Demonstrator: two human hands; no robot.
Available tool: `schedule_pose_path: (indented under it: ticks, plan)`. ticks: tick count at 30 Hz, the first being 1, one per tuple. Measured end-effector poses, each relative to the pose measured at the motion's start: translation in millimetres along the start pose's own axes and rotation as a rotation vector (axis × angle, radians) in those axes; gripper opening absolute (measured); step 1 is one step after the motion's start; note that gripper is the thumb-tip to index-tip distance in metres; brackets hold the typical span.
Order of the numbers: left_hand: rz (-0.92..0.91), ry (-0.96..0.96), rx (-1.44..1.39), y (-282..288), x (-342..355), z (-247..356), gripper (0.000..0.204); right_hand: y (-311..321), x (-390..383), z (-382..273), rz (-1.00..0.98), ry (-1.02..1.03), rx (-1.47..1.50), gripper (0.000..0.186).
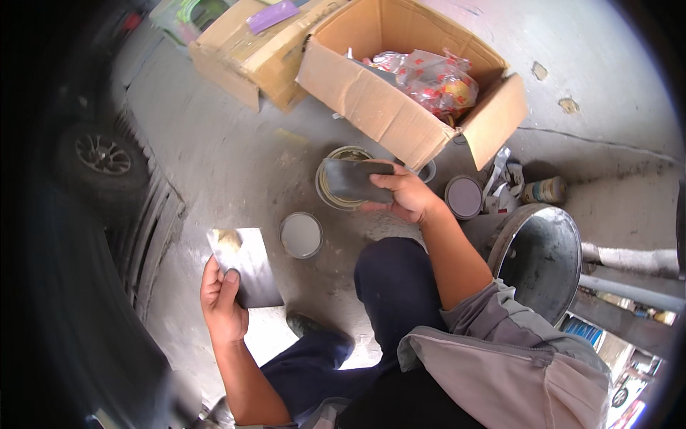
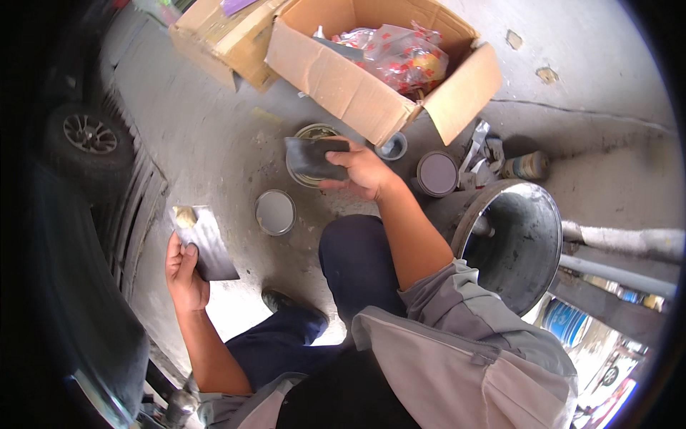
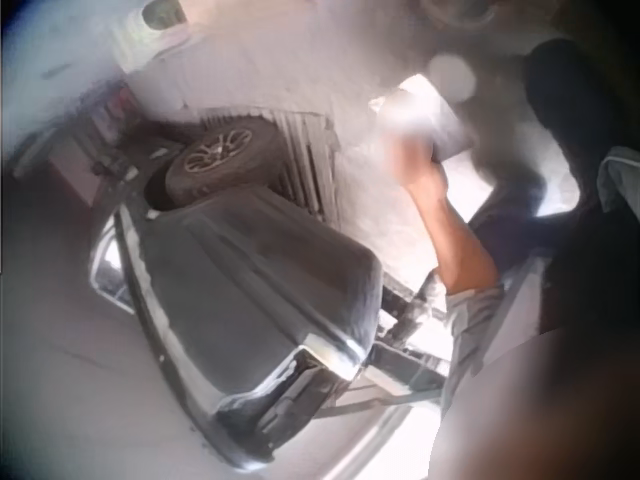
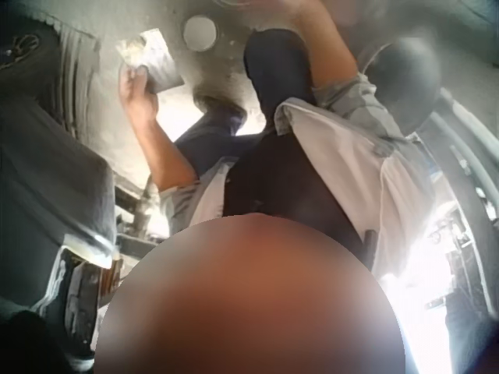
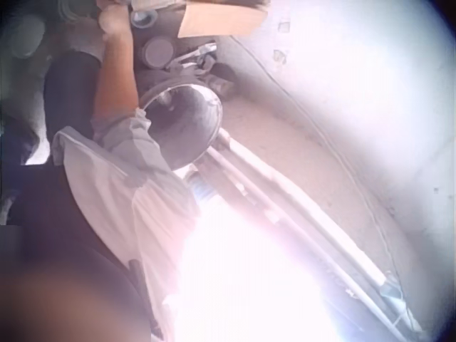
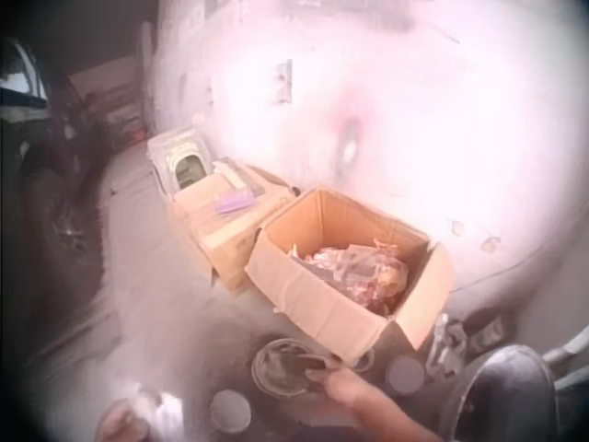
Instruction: The person prepares a metal putty knife by scraping it against a flat surface, then scoops body filler from a can and spreads it onto the knife. The person applies the filler to a car bumper and smooths it with the knife.
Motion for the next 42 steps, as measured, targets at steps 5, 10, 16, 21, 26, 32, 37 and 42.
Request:
schedule_pose_path:
  ticks: [5, 10, 16, 21, 26, 32, 37, 42]
  plan:
    - [-0.055, 0.064, 0.173, -0.8, 20.0, -26.2, 0.032, 24.8, 31.3, 3.6, 0.184, -0.011, -0.408, 0.043]
    - [-0.032, 0.268, 0.087, 8.3, 71.8, -108.4, 0.021, 25.9, 22.1, 5.7, 0.100, 0.123, -0.154, 0.044]
    - [-0.074, 0.370, -0.236, -7.4, 137.9, -236.6, 0.033, 45.6, 1.5, 33.6, 0.084, 0.052, 0.197, 0.042]
    - [-0.143, 0.268, 0.049, -46.5, 156.5, -247.0, 0.030, 44.0, 8.6, 33.1, 0.257, 0.061, 0.033, 0.040]
    - [-0.403, 0.063, 0.537, -69.2, 153.9, -235.6, 0.045, 39.5, 18.9, 22.5, 0.325, 0.060, -0.099, 0.040]
    - [-0.437, -0.024, 0.755, -81.0, 118.8, -223.4, 0.055, 52.6, 16.3, 23.9, 0.374, 0.065, -0.181, 0.042]
    - [-0.582, -0.038, 0.779, -69.8, 87.9, -219.7, 0.058, 39.9, 31.3, 35.1, 0.322, 0.048, -0.521, 0.046]
    - [-0.833, -0.403, 1.150, -56.3, 86.5, -199.4, 0.040, 29.4, 79.4, 63.3, 0.271, 0.203, -1.135, 0.050]
Point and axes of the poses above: each hand's wrist, its own x-axis towards the middle knuckle, its own y-axis out of the back of the hand, z = x × y, the point moved 6 cm from there along x, towards the middle knuckle, and after that the axes turned 3 degrees about x, right-handed, at the moved point
